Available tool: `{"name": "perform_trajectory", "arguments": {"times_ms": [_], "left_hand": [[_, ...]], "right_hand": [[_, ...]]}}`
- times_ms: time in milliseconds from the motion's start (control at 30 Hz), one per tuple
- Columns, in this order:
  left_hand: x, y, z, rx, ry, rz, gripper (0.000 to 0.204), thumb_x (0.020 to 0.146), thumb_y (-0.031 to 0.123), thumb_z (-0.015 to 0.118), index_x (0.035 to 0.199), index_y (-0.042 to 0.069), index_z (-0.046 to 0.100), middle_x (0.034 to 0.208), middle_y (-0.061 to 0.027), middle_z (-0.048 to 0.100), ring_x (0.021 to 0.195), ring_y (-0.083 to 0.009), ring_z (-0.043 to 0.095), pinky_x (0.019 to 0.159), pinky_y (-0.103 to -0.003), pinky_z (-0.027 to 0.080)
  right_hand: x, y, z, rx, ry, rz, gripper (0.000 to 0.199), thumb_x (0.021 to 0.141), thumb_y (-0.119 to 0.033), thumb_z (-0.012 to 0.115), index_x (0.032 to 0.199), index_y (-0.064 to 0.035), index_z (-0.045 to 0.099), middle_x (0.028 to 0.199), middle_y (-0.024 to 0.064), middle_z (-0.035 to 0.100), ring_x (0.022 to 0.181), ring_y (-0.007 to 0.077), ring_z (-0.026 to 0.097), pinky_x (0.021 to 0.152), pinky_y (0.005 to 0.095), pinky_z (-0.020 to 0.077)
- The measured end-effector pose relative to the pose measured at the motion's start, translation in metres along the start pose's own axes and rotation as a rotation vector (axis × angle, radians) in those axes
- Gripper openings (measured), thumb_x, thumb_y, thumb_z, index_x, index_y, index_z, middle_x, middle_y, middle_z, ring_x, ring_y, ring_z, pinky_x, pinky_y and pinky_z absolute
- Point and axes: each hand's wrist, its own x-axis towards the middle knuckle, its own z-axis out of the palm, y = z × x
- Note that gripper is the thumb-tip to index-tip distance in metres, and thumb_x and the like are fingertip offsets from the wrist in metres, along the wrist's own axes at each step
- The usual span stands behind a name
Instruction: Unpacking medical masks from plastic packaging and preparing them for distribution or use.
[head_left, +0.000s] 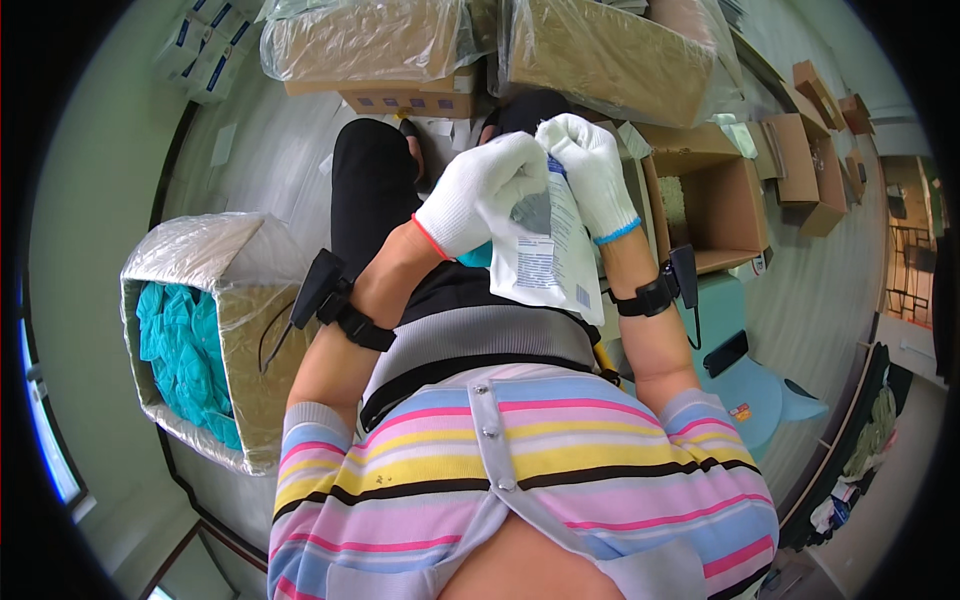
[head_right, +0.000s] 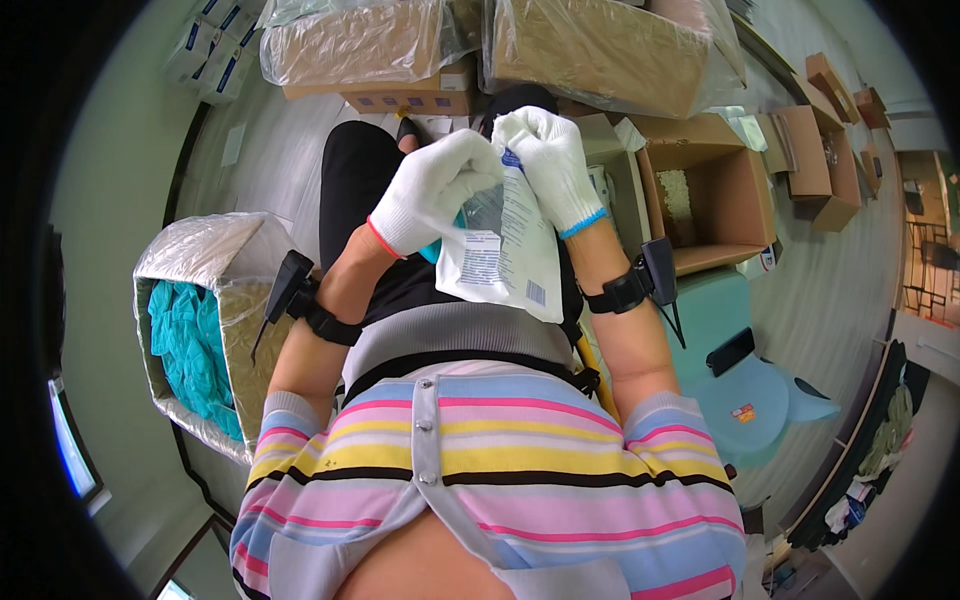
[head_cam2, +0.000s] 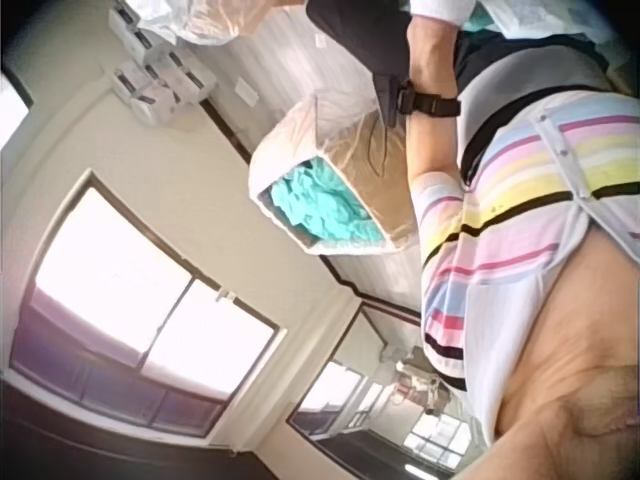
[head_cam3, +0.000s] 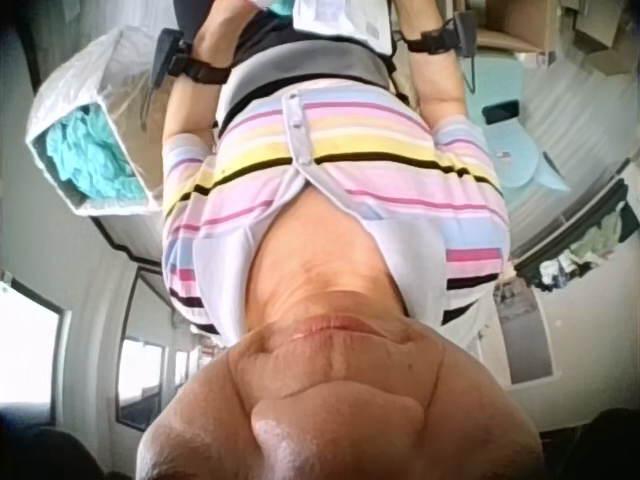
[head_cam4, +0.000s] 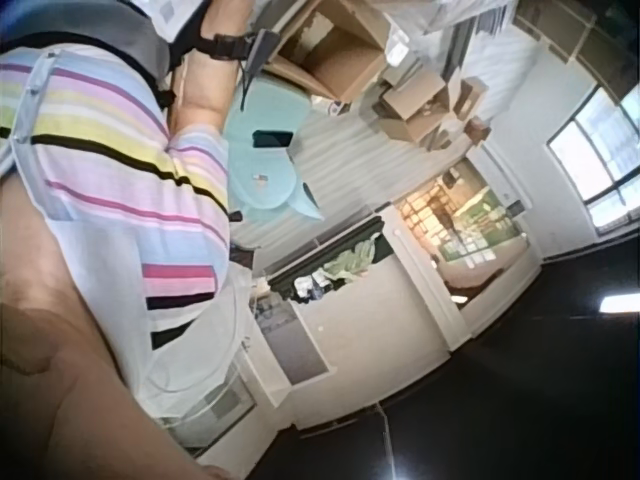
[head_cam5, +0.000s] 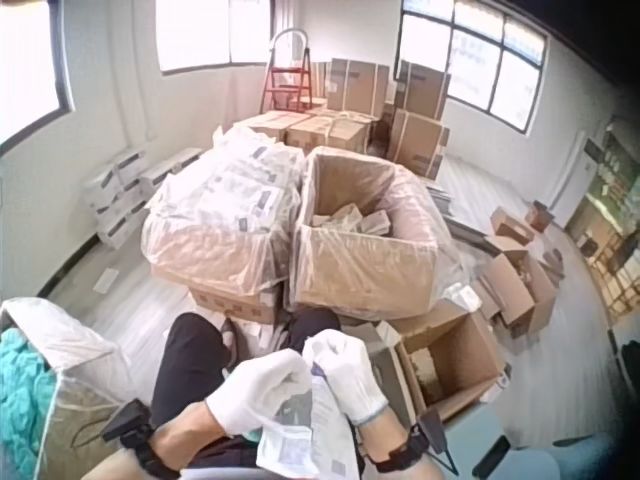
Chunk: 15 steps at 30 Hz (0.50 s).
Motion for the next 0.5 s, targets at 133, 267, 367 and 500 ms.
{"name": "perform_trajectory", "arguments": {"times_ms": [133, 267, 367, 500], "left_hand": [[-0.001, 0.003, 0.003, -0.076, 0.063, -0.213, 0.010, 0.084, -0.001, 0.062, 0.092, 0.000, 0.057, 0.078, -0.0128, 0.058, 0.072, -0.0254, 0.058, 0.070, -0.030, 0.047], [-0.030, 0.043, -0.027, -0.119, 0.008, -0.549, 0.006, 0.088, -0.005, 0.057, 0.087, -0.001, 0.054, 0.071, -0.0022, 0.050, 0.064, -0.0084, 0.047, 0.059, -0.025, 0.042], [-0.074, 0.057, -0.050, -0.171, 0.008, -0.662, 0.013, 0.087, -0.010, 0.055, 0.084, 0.001, 0.049, 0.073, -0.0003, 0.048, 0.063, -0.0068, 0.045, 0.057, -0.021, 0.037], [-0.099, 0.071, -0.060, -0.229, 0.053, -0.883, 0.011, 0.085, -0.008, 0.059, 0.085, 0.001, 0.051, 0.070, 0.0003, 0.051, 0.065, -0.0056, 0.049, 0.058, -0.022, 0.042]], "right_hand": [[0.000, -0.010, -0.010, 0.034, 0.080, 0.019, 0.016, 0.093, -0.008, 0.059, 0.080, 0.0000, 0.063, 0.072, 0.0005, 0.061, 0.066, 0.0068, 0.055, 0.062, 0.0221, 0.0451], [0.001, -0.006, -0.043, 0.123, 0.242, -0.087, 0.016, 0.094, -0.004, 0.055, 0.080, 0.0002, 0.062, 0.071, 0.0037, 0.061, 0.059, 0.0110, 0.056, 0.055, 0.0251, 0.0470], [-0.007, -0.008, -0.068, 0.197, 0.266, -0.146, 0.017, 0.095, -0.010, 0.059, 0.081, -0.0013, 0.062, 0.068, 0.0038, 0.059, 0.056, 0.0101, 0.054, 0.052, 0.0242, 0.0456], [-0.018, -0.017, -0.067, 0.130, 0.290, -0.302, 0.019, 0.095, -0.016, 0.063, 0.082, -0.0021, 0.060, 0.072, 0.0028, 0.059, 0.057, 0.0086, 0.053, 0.052, 0.0235, 0.0446]]}}
